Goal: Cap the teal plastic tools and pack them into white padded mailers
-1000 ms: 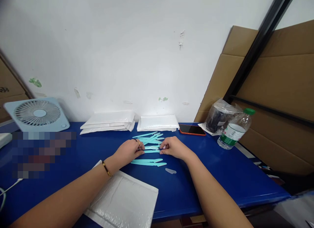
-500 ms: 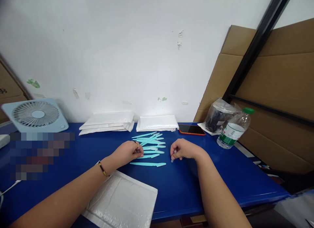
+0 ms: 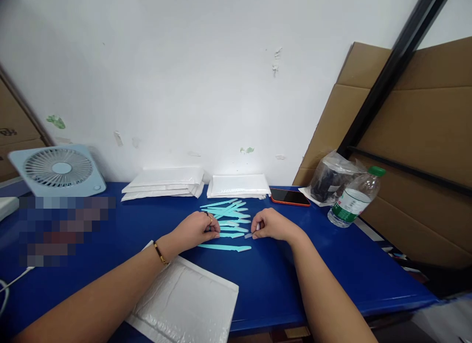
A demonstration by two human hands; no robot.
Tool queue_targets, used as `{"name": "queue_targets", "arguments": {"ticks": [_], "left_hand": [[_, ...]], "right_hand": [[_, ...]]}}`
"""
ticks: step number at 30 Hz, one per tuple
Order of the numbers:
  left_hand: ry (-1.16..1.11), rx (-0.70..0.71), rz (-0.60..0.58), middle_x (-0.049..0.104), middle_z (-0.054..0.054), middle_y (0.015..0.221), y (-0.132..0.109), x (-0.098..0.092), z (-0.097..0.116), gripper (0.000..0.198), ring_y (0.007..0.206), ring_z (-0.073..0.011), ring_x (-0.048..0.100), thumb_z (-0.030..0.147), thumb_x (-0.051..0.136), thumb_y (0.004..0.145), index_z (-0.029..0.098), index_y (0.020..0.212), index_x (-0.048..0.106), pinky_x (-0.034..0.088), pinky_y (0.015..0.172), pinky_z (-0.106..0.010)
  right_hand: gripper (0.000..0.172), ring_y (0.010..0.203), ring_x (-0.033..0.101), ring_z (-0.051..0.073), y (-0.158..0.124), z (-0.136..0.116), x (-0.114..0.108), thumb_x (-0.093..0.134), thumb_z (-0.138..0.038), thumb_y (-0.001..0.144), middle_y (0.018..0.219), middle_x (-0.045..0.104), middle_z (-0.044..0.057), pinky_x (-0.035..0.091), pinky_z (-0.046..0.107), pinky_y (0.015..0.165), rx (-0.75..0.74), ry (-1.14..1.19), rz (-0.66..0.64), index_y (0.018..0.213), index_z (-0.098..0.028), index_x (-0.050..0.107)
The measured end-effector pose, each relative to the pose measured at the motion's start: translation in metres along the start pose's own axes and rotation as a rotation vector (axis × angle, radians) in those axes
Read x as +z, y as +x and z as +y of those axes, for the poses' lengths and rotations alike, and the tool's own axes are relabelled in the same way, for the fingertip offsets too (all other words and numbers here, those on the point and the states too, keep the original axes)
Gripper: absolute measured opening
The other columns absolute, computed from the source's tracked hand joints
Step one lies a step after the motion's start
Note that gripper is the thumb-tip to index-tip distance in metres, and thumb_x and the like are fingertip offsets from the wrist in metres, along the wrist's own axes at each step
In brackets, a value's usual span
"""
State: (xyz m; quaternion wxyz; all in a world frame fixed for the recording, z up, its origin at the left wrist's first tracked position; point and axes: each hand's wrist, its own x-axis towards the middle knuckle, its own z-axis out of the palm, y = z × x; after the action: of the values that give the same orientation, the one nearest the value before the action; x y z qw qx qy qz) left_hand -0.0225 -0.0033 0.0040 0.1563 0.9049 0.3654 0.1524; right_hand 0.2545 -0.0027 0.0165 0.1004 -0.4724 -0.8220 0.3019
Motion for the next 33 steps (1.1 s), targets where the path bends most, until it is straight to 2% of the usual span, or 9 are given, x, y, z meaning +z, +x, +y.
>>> {"name": "queue_targets", "arguments": {"ticks": [5, 14, 20, 23, 26, 28, 30, 33], "left_hand": [[0.002, -0.006, -0.002, 0.066, 0.001, 0.073, 0.002, 0.002, -0.001, 0.015, 0.066, -0.0121, 0.056, 0.033, 0.057, 0.078, 0.022, 0.078, 0.068, 0.035, 0.057, -0.021], [-0.001, -0.001, 0.002, 0.066, 0.002, 0.072, 0.001, 0.002, -0.002, 0.013, 0.065, -0.0116, 0.055, 0.031, 0.059, 0.078, 0.023, 0.077, 0.068, 0.035, 0.058, -0.021], [-0.009, -0.029, 0.006, 0.066, 0.002, 0.076, 0.005, 0.006, -0.003, 0.013, 0.069, -0.0122, 0.057, 0.032, 0.058, 0.078, 0.023, 0.078, 0.068, 0.036, 0.061, -0.021], [0.022, -0.044, 0.045, 0.067, 0.001, 0.084, 0.005, 0.006, -0.001, 0.017, 0.076, -0.0146, 0.058, 0.035, 0.056, 0.079, 0.023, 0.083, 0.068, 0.038, 0.069, -0.024], [0.01, -0.028, 0.089, 0.065, -0.002, 0.095, 0.001, 0.001, 0.004, 0.027, 0.084, -0.0172, 0.057, 0.044, 0.056, 0.078, 0.023, 0.093, 0.065, 0.039, 0.073, -0.025], [-0.022, 0.027, 0.037, 0.065, -0.001, 0.094, -0.003, -0.001, 0.007, 0.033, 0.083, -0.0168, 0.057, 0.049, 0.059, 0.074, 0.024, 0.094, 0.065, 0.04, 0.069, -0.024], [-0.034, 0.082, -0.045, 0.065, 0.0, 0.088, -0.004, -0.002, 0.009, 0.031, 0.077, -0.0153, 0.057, 0.049, 0.062, 0.071, 0.024, 0.089, 0.066, 0.039, 0.064, -0.023], [-0.006, 0.107, -0.092, 0.066, 0.001, 0.081, -0.004, 0.0, 0.011, 0.018, 0.07, -0.0131, 0.057, 0.038, 0.058, 0.076, 0.023, 0.081, 0.066, 0.037, 0.059, -0.022]], "right_hand": [[0.028, 0.057, 0.053, 0.013, 0.002, -0.003, 0.003, 0.071, -0.042, 0.06, 0.062, 0.063, 0.001, 0.038, 0.021, 0.05, 0.046, -0.001, 0.039, 0.073, -0.017, 0.07], [0.031, 0.053, 0.055, 0.013, 0.003, -0.001, 0.006, 0.068, -0.045, 0.063, 0.058, 0.063, 0.002, 0.04, 0.021, 0.049, 0.092, 0.058, 0.025, 0.073, -0.016, 0.069], [0.027, 0.051, 0.057, 0.012, 0.016, -0.015, 0.024, 0.066, -0.041, 0.067, 0.056, 0.061, 0.001, 0.041, 0.02, 0.049, 0.013, 0.097, 0.04, 0.074, -0.016, 0.068], [0.026, 0.052, 0.057, 0.013, 0.01, -0.013, 0.014, 0.062, -0.04, 0.071, 0.059, 0.062, 0.002, 0.041, 0.02, 0.049, 0.002, 0.072, 0.13, 0.076, -0.015, 0.068], [0.027, 0.057, 0.057, 0.014, -0.01, 0.005, -0.013, 0.056, -0.039, 0.075, 0.066, 0.064, 0.004, 0.042, 0.022, 0.053, 0.096, -0.001, 0.375, 0.081, -0.015, 0.068], [0.026, 0.059, 0.056, 0.015, -0.025, 0.021, -0.03, 0.057, -0.039, 0.073, 0.069, 0.064, 0.004, 0.042, 0.023, 0.055, 0.216, -0.073, 0.44, 0.079, -0.016, 0.068], [0.027, 0.059, 0.056, 0.015, -0.033, 0.034, -0.039, 0.063, -0.041, 0.067, 0.068, 0.065, 0.005, 0.042, 0.023, 0.054, 0.341, -0.1, 0.379, 0.074, -0.016, 0.068], [0.028, 0.053, 0.054, 0.013, -0.028, 0.042, -0.032, 0.067, -0.041, 0.062, 0.063, 0.063, 0.004, 0.04, 0.022, 0.048, 0.443, -0.022, 0.252, 0.073, -0.015, 0.066]]}}
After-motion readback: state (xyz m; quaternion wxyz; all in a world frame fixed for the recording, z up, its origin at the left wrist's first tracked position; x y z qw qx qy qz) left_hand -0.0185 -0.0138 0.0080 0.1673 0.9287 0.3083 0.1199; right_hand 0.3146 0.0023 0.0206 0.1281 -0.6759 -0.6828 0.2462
